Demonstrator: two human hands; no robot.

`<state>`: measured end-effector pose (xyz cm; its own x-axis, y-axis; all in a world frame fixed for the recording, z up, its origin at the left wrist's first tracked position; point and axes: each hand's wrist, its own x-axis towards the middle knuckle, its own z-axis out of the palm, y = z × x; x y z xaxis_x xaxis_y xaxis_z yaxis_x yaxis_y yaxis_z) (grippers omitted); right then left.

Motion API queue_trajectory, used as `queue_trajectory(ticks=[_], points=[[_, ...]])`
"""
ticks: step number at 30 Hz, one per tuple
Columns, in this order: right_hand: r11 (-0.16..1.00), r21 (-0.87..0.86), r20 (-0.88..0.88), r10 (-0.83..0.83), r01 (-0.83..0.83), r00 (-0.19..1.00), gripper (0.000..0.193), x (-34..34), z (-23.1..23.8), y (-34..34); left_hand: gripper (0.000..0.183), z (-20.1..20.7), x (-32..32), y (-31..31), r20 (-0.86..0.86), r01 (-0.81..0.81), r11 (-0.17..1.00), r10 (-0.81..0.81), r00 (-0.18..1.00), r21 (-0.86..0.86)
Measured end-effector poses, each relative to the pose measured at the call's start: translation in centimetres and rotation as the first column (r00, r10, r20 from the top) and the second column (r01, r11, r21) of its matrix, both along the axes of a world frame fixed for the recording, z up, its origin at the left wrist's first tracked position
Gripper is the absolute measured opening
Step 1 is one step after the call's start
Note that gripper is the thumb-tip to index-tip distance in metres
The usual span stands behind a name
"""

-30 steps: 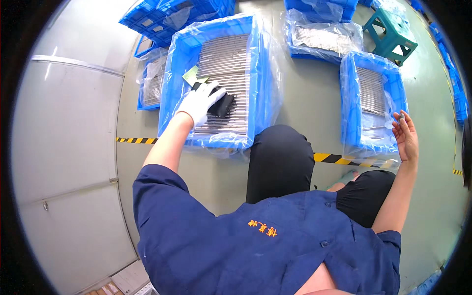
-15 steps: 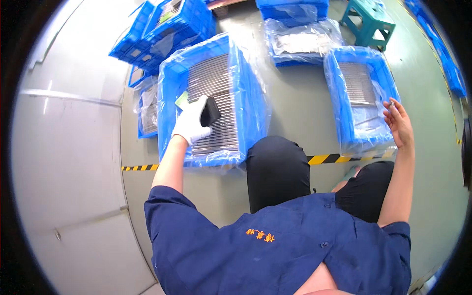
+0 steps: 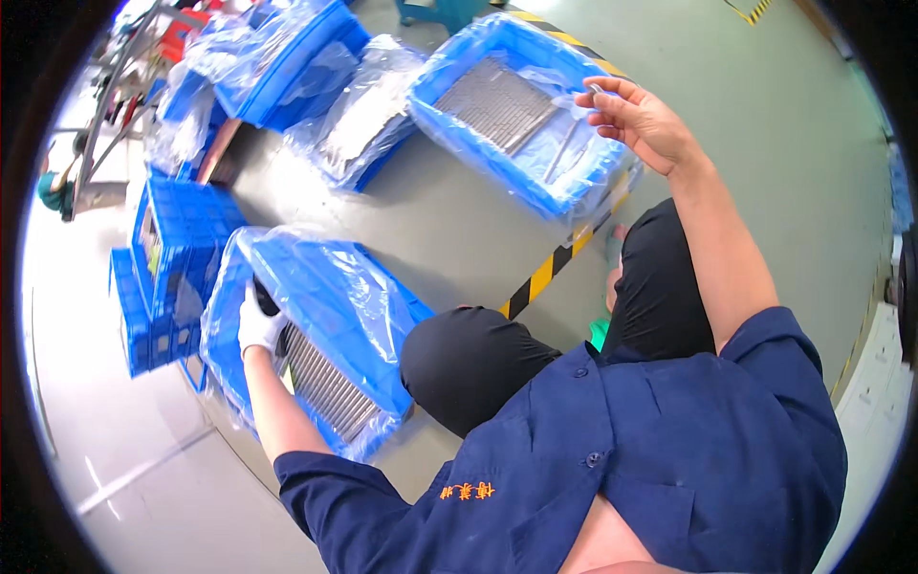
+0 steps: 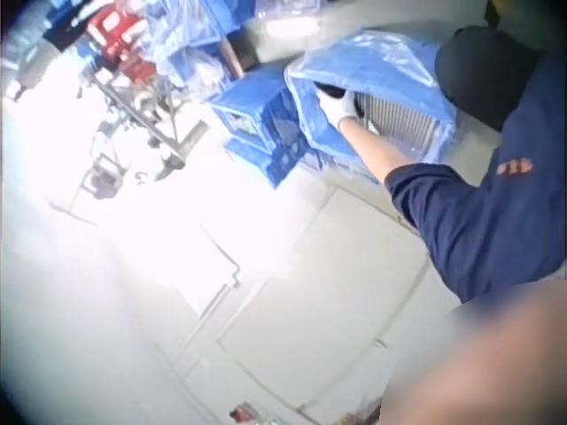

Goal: Picking up and inspecting metal rods and small components from storage crates in a factory setting.

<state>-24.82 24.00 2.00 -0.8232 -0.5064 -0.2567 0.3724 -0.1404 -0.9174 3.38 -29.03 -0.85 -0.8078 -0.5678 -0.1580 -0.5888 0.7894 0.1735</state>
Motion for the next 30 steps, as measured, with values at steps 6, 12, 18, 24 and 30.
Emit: queue_trajectory(ticks=[6, 12, 18, 24, 30], points=[[0.977, -0.087, -0.02, -0.196, 0.194, 0.98, 0.028, 1.5, 1.1, 2.1, 0.063, 6.2, -2.0, 2.6, -0.132, -0.109, 0.994, 0.111, 0.985, 0.024], [0.928, -0.188, -0.085, -0.342, 0.322, 0.936, 0.028, 1.4, 1.1, 5.3, 0.035, 9.8, -18.4, 18.3, -0.629, 0.464, 0.854, -0.229, 0.743, 0.237], [0.924, -0.214, -0.114, -0.345, 0.316, 0.932, 0.031, 1.2, 2.3, 6.3, 0.036, -5.4, -30.8, 33.4, -0.114, 0.663, 0.732, -0.653, 0.748, 0.155], [0.926, -0.158, -0.093, -0.36, 0.343, 0.928, 0.033, 0.4, 1.7, 9.3, 0.033, -15.5, -30.7, 41.3, 0.29, 0.522, 0.827, -0.562, 0.775, 0.209], [0.907, -0.166, -0.054, -0.399, 0.386, 0.915, 0.031, -0.5, 1.2, 10.8, 0.029, -18.5, -31.0, 42.8, 0.265, 0.42, 0.894, -0.447, 0.854, 0.155]])
